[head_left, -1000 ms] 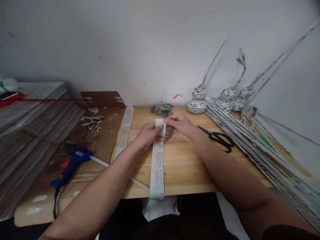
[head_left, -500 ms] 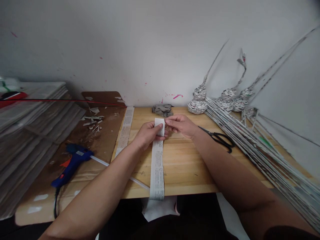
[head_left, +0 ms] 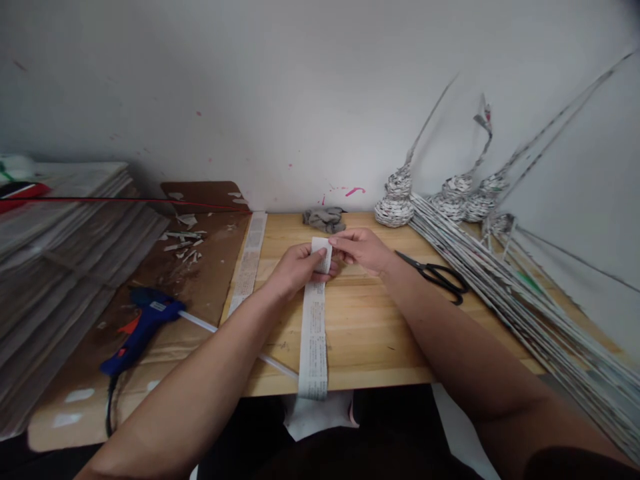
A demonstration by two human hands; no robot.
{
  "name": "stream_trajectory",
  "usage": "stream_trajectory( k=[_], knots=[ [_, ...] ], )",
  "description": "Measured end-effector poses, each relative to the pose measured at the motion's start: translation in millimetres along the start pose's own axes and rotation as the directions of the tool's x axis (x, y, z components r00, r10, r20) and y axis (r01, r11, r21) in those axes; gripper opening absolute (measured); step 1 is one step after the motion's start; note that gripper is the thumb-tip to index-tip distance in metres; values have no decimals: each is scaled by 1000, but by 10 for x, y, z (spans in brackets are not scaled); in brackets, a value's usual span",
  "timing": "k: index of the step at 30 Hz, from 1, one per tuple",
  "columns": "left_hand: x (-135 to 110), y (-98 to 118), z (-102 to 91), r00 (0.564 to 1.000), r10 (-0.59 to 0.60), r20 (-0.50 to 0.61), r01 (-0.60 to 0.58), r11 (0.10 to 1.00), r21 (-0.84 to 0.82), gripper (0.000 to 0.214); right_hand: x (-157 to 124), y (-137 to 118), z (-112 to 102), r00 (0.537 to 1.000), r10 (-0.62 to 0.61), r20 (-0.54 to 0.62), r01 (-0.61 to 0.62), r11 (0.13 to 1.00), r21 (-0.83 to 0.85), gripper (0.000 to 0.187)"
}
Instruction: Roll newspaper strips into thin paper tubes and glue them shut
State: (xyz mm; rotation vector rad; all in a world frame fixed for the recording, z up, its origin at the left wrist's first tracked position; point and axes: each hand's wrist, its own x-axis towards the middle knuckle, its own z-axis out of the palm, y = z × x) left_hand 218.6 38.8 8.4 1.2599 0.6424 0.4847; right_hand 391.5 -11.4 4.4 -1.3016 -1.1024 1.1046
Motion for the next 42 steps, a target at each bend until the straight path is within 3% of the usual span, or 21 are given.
stream_trajectory(
  k=[14, 22, 26, 31, 42],
  knots=[
    [-9, 17, 30, 1000, 13, -5, -13, 999, 41, 15, -16, -38, 102, 993, 59, -104, -48, 993, 110, 34],
    [-4, 23, 35, 998, 14, -60, -12, 999, 37, 13, -1, -8, 74, 990, 18, -138, -13, 999, 37, 37],
    [0, 37, 23, 994, 2, -113, -6, 999, -32, 12, 2, -3, 27, 997, 9, -80, -3, 998, 68, 39],
    [1, 45, 0, 998, 4, -69, -9, 998, -66, 19, -14, -19, 47, 1000, 18, 6, -18, 998, 62, 36],
    [26, -16, -12, 996, 66, -58, -61, 995, 76, 24, -23, -31, 76, 1000, 11, -6, -11, 997, 82, 30]
  ],
)
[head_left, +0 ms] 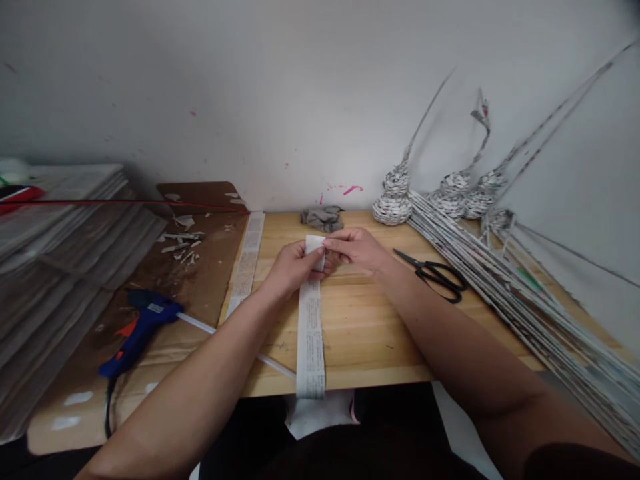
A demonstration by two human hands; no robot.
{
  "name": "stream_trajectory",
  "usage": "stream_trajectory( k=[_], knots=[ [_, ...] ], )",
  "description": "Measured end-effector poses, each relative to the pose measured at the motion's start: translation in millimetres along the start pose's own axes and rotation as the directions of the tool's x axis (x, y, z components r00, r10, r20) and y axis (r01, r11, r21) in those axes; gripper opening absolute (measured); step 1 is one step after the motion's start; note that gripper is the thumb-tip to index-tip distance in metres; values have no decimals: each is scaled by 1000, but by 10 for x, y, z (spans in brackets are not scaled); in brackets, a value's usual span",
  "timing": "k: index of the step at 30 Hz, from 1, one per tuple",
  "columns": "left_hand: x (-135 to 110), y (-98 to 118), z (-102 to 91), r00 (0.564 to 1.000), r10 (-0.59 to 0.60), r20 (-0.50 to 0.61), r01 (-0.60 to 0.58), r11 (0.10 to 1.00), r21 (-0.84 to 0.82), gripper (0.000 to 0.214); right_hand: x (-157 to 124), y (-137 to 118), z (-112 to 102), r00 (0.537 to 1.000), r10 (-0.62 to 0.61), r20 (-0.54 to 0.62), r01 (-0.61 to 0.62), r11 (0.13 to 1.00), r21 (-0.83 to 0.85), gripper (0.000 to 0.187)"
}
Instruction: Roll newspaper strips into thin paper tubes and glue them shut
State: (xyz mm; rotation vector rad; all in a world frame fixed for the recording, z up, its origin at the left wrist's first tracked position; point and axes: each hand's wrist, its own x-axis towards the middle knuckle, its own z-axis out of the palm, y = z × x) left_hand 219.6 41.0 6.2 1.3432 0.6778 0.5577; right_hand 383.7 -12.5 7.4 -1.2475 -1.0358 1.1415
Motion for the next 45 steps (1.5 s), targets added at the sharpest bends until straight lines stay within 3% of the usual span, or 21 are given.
stream_trajectory(
  k=[13, 22, 31, 45],
  knots=[
    [0, 2, -4, 1000, -7, 24, 6, 1000, 25, 23, 3, -5, 20, 999, -8, -49, 6, 999, -38, 27],
    [34, -74, -21, 998, 54, 20, -56, 995, 78, 29, 9, -5, 61, 987, -23, -159, 12, 998, -67, 29],
    [33, -105, -40, 996, 90, 12, -91, 976, 196, 27, -6, -12, 85, 986, -38, -160, 27, 997, -67, 32],
    [15, -23, -4, 1000, 17, 17, -19, 995, 94, 16, -6, -31, 22, 998, -19, -66, 17, 1000, -18, 28]
  ],
)
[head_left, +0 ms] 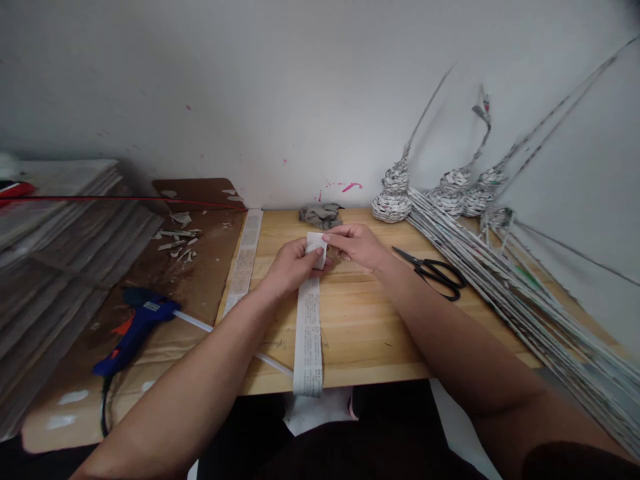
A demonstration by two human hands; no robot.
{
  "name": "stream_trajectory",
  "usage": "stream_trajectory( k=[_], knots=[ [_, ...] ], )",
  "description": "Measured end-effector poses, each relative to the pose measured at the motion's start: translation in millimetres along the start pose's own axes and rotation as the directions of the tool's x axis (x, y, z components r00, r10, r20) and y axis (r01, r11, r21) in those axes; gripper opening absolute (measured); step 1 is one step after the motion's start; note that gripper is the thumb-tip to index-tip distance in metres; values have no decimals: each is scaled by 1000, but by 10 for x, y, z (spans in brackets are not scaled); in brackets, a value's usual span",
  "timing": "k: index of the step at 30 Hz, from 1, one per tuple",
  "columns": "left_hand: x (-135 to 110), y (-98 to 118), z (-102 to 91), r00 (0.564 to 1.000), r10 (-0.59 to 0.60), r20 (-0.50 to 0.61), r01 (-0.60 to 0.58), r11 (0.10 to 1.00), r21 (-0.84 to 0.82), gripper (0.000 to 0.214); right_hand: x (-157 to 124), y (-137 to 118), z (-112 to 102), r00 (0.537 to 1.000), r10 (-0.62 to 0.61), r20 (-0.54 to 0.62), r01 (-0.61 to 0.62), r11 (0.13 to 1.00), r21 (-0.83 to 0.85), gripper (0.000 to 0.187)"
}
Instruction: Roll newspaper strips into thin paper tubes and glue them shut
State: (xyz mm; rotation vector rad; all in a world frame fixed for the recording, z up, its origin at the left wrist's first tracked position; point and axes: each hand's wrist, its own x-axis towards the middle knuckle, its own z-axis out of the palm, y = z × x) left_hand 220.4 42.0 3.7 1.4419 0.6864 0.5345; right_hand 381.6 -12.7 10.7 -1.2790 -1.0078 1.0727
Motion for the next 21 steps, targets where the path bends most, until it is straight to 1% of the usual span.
stream_trajectory(
  k=[3, 5, 9, 13, 16, 21],
  knots=[
    [3, -20, -9, 1000, 23, 6, -23, 1000, 20, 17, -5, -7, 9, 1000, 22, 10, -22, 999, 34, 29],
    [1, -35, -17, 998, 56, 6, -56, 997, 59, 18, -3, -7, 17, 999, 35, -9, -35, 998, 46, 30],
    [-21, -40, -31, 988, 152, -8, -146, 964, 221, 19, 6, 7, 34, 997, 43, -64, -39, 998, 56, 28],
    [-46, -13, -32, 977, 213, -7, -198, 919, 340, 15, -1, 13, 56, 994, 43, -98, -37, 998, 60, 28],
    [-54, 1, -28, 974, 225, -12, -205, 907, 368, 13, -16, 0, 72, 993, 37, -111, -31, 998, 61, 28],
    [-49, -3, -30, 974, 227, -1, -212, 908, 362, 14, -18, 1, 79, 992, 33, -124, -27, 998, 48, 30]
  ],
)
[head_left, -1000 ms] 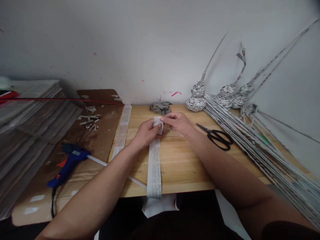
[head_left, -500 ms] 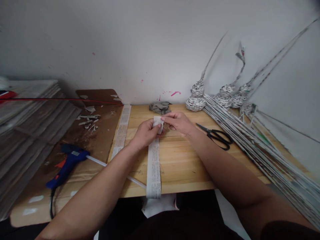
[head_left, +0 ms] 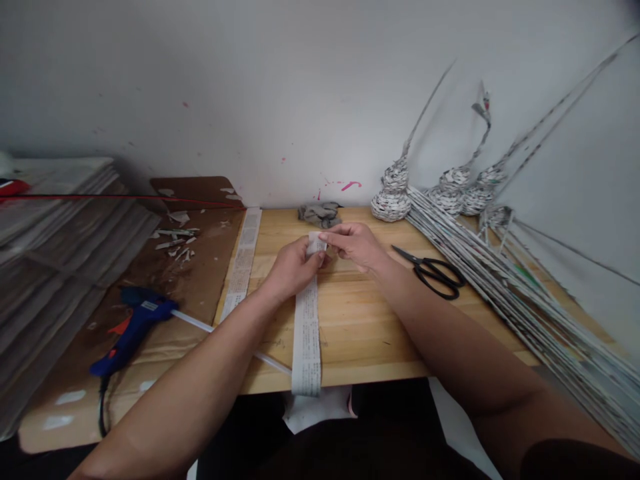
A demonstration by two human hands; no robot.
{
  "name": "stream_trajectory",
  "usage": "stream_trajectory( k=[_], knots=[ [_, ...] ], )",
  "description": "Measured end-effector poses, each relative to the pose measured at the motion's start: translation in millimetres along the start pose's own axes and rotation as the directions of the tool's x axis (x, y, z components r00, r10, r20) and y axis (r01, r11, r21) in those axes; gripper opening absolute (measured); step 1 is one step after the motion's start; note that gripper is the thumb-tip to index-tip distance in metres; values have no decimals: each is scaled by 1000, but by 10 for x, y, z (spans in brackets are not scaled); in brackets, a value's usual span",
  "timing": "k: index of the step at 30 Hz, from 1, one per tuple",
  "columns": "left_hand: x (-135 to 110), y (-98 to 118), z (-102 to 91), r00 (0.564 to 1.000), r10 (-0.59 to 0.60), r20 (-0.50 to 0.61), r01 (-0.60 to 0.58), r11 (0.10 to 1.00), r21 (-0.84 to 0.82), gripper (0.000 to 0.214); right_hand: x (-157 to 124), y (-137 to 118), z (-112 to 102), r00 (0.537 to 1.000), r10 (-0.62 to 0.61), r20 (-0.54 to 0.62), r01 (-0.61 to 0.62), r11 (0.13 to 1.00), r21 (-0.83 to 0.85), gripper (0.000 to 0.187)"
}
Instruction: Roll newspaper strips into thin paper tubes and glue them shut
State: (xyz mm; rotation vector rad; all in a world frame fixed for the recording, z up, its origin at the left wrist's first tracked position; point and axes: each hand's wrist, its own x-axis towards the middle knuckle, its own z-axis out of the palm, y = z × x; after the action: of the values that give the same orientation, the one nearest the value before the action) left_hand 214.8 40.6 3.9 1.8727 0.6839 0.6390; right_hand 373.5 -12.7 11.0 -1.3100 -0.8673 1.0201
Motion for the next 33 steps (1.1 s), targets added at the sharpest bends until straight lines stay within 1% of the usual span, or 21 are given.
stream_trajectory(
  k=[4, 9, 12, 15, 18, 20, 24, 26, 27, 30, 33],
  knots=[
    [-2, 2, -3, 1000, 4, 0, -4, 1000, 21, 18, 6, 19, 11, 1000, -12, 3, 12, 1000, 15, 34],
    [-17, 38, 4, 1000, 23, 5, -23, 999, 48, 20, -26, -14, 68, 999, 12, -45, -9, 998, 55, 39],
    [-24, 63, 14, 999, 46, -21, -44, 996, 73, 20, -53, -38, 116, 998, 39, -40, -35, 995, 90, 43],
    [-21, 71, 30, 997, 50, -65, -45, 996, 71, 20, -75, -36, 168, 999, 27, -39, -22, 993, 120, 45],
    [-5, 53, 45, 996, -8, -89, 6, 1000, -25, 22, -89, -23, 203, 999, -8, -40, 12, 993, 120, 46],
    [9, 34, 48, 996, -58, -62, 50, 991, -127, 24, -91, -26, 192, 999, -28, -18, 29, 994, 108, 46],
    [26, 10, 35, 990, -138, 25, 139, 939, -315, 29, -80, -67, 87, 989, -23, 148, 18, 999, 37, 42],
    [24, 11, 29, 982, -184, 38, 185, 914, -362, 31, -73, -84, 33, 977, -6, 215, 6, 1000, 3, 37],
    [21, 14, 29, 979, -202, 40, 202, 904, -376, 32, -71, -88, 16, 973, -1, 230, 2, 1000, -6, 35],
    [16, 27, 38, 973, -227, 42, 224, 884, -412, 33, -68, -84, 8, 974, -2, 226, 4, 1000, -9, 29],
    [17, 40, 52, 973, -229, 41, 224, 871, -437, 31, -70, -81, 38, 979, 21, 201, -23, 1000, 11, 26]
  ],
)
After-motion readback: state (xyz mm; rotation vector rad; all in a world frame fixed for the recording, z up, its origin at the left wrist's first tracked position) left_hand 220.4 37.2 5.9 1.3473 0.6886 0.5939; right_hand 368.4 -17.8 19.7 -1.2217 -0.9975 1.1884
